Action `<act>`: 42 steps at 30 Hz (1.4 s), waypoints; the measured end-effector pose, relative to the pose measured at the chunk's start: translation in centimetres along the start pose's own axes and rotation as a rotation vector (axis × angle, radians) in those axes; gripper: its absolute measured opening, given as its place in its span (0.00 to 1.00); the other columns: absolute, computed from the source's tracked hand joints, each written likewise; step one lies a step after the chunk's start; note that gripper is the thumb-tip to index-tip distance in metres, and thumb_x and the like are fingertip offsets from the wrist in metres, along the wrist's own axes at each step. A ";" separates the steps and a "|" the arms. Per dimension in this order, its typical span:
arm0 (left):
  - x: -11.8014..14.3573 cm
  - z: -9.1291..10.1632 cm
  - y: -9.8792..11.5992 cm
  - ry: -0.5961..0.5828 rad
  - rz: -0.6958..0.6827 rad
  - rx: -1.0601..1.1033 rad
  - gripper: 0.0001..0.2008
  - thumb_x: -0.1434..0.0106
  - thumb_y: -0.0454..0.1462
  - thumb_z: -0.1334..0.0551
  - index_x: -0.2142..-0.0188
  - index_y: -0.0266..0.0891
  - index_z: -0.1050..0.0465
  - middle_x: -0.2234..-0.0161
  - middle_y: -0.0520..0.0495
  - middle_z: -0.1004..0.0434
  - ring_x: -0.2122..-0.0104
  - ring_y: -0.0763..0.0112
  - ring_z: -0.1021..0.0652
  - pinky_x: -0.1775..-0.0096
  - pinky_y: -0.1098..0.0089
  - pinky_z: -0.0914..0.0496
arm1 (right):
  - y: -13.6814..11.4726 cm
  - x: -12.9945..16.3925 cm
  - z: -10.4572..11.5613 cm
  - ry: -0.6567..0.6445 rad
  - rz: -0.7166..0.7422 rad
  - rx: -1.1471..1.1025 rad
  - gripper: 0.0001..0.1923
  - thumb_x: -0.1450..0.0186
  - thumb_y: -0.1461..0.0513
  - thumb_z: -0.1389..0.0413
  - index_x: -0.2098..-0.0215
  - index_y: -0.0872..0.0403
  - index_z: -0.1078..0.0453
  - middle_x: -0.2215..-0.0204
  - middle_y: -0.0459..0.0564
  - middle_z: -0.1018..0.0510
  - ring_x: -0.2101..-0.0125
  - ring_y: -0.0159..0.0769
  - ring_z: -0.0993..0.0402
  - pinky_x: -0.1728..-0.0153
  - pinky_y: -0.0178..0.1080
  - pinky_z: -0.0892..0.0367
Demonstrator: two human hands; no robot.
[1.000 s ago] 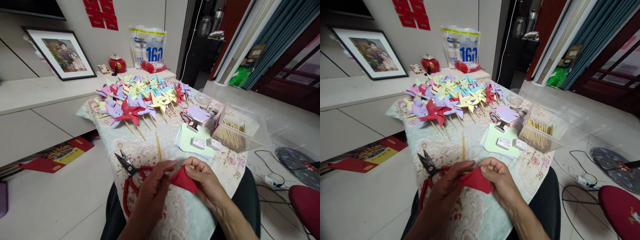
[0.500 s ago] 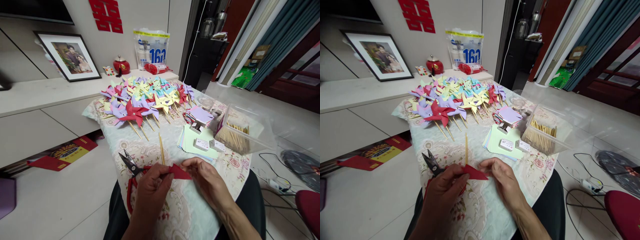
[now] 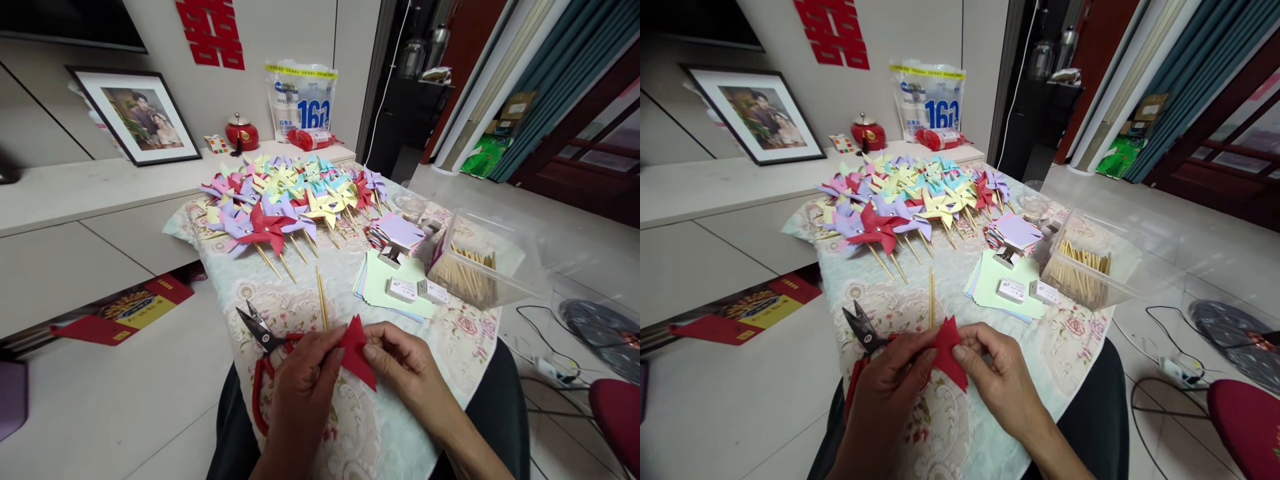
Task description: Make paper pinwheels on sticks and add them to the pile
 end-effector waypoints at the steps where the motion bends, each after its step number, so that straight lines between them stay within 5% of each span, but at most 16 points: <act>1: 0.0 0.0 0.1 -0.013 -0.020 -0.008 0.14 0.35 0.36 0.37 0.52 0.53 0.19 0.56 0.51 0.17 0.57 0.67 0.20 0.53 0.69 0.28 | 0.0 0.0 0.0 0.002 0.008 -0.010 0.13 0.32 0.52 0.40 0.56 0.52 0.23 0.68 0.46 0.22 0.68 0.33 0.29 0.64 0.36 0.35; 8: -0.2 0.0 0.3 -0.059 0.056 0.052 0.13 0.33 0.37 0.39 0.54 0.53 0.18 0.56 0.51 0.17 0.54 0.66 0.20 0.51 0.69 0.28 | 0.3 -0.3 0.6 0.084 0.060 -0.054 0.27 0.36 0.56 0.35 0.40 0.48 0.31 0.68 0.43 0.24 0.67 0.32 0.28 0.62 0.36 0.32; 15: 0.3 0.0 -0.6 0.023 0.225 0.099 0.14 0.37 0.42 0.35 0.52 0.48 0.20 0.58 0.48 0.17 0.57 0.62 0.20 0.54 0.65 0.28 | 0.8 -0.6 0.7 0.112 0.078 -0.085 0.25 0.36 0.58 0.35 0.42 0.46 0.29 0.69 0.42 0.24 0.70 0.29 0.28 0.63 0.35 0.32; 20: 0.4 -1.0 -0.7 -0.011 0.412 0.416 0.19 0.46 0.44 0.28 0.55 0.41 0.22 0.61 0.44 0.17 0.61 0.61 0.20 0.59 0.65 0.27 | 0.8 -0.6 0.6 0.181 0.121 -0.088 0.24 0.36 0.57 0.35 0.42 0.46 0.28 0.68 0.43 0.24 0.69 0.30 0.27 0.62 0.34 0.31; 24: 0.5 -1.5 -1.2 -0.043 0.492 0.537 0.13 0.41 0.46 0.31 0.64 0.39 0.23 0.69 0.48 0.20 0.68 0.67 0.22 0.63 0.68 0.29 | 0.2 -0.5 0.5 0.129 0.160 -0.002 0.22 0.35 0.58 0.36 0.42 0.45 0.27 0.67 0.44 0.21 0.67 0.31 0.25 0.60 0.36 0.30; 29: 1.2 -1.6 -2.1 -0.017 0.543 0.567 0.14 0.39 0.47 0.32 0.60 0.41 0.25 0.70 0.51 0.22 0.71 0.70 0.24 0.67 0.71 0.31 | -0.5 -0.3 0.6 0.091 0.187 0.098 0.21 0.36 0.59 0.36 0.45 0.46 0.25 0.68 0.44 0.19 0.67 0.32 0.24 0.60 0.36 0.29; 34: 1.7 -3.0 -1.4 -0.090 0.639 0.765 0.24 0.41 0.50 0.32 0.50 0.40 0.29 0.74 0.50 0.22 0.75 0.68 0.23 0.74 0.71 0.32 | 0.1 -0.2 0.4 0.089 0.138 -0.006 0.18 0.34 0.59 0.38 0.45 0.46 0.26 0.75 0.41 0.22 0.75 0.29 0.26 0.66 0.33 0.28; 37: 1.6 -3.5 -0.9 -0.141 0.656 0.844 0.21 0.42 0.50 0.30 0.57 0.37 0.27 0.78 0.50 0.25 0.79 0.73 0.28 0.78 0.75 0.39 | 0.0 -0.2 0.6 0.117 0.145 -0.015 0.18 0.36 0.59 0.35 0.47 0.45 0.24 0.70 0.43 0.20 0.69 0.31 0.24 0.62 0.34 0.28; 42: 1.4 -2.9 -0.7 -0.217 0.710 0.859 0.16 0.40 0.47 0.32 0.63 0.37 0.27 0.83 0.54 0.30 0.85 0.82 0.38 0.81 0.77 0.49 | -0.4 -0.2 0.1 -0.103 0.063 -0.302 0.22 0.41 0.62 0.31 0.48 0.45 0.23 0.67 0.45 0.19 0.67 0.32 0.22 0.62 0.34 0.27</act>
Point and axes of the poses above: each hand's wrist, its own x-axis away from the middle knuckle, its own z-axis out of the back of the hand, y = z × x, the point moved 4 cm from there along -x, towards the middle knuckle
